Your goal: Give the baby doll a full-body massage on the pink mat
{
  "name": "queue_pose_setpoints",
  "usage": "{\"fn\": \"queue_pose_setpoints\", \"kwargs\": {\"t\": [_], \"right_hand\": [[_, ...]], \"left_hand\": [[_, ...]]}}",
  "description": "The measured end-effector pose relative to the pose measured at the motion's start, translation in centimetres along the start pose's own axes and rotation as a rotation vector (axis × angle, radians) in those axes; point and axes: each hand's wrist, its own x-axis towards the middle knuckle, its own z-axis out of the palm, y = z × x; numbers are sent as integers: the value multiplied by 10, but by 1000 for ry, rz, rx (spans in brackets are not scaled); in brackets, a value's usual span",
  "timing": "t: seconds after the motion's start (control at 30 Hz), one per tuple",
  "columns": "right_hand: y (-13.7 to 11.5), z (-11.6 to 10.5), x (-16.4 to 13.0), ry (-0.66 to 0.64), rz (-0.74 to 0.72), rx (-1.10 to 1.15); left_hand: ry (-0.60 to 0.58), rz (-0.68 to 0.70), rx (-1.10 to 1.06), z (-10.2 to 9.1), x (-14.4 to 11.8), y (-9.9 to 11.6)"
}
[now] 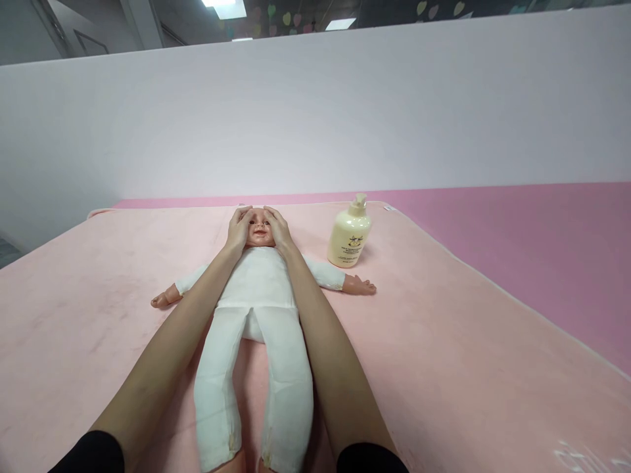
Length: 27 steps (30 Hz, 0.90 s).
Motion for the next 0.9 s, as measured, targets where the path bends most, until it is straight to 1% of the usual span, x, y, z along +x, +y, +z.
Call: {"fn": "queue_pose_setpoints", "kwargs": {"t": [0.13,0.23,0.33,0.47,0.53,0.6,0.63,0.7,0.8,0.9], "right_hand": [[0,-1,1,-27,18,-12],[-2,-2,1,-32,46,3],[-4,-2,-3,-19,82,28],[-4,-6,-18,71,69,-4],[-3,-11,-28,90,47,-3],[-3,-16,-36,71,25,1],[-4,-19,-39,54,19,-8],[-6,-22,-44,17,22,-52],[-10,-23,-49,-14,46,-102],[-13,-23,-51,-15,76,-86]], "left_hand": [[-18,10,-6,0,0,3],[-11,6,-3,0,0,-1],[-33,65,-33,-4,-7,-8],[-88,200,-9,-14,-27,-9],[-150,241,37,-19,-36,-8],[-232,267,86,-22,-42,-6],[-263,270,109,-23,-43,-6],[-289,265,148,-24,-44,-7],[-278,236,181,-25,-43,-9],[-247,226,179,-26,-44,-11]]}}
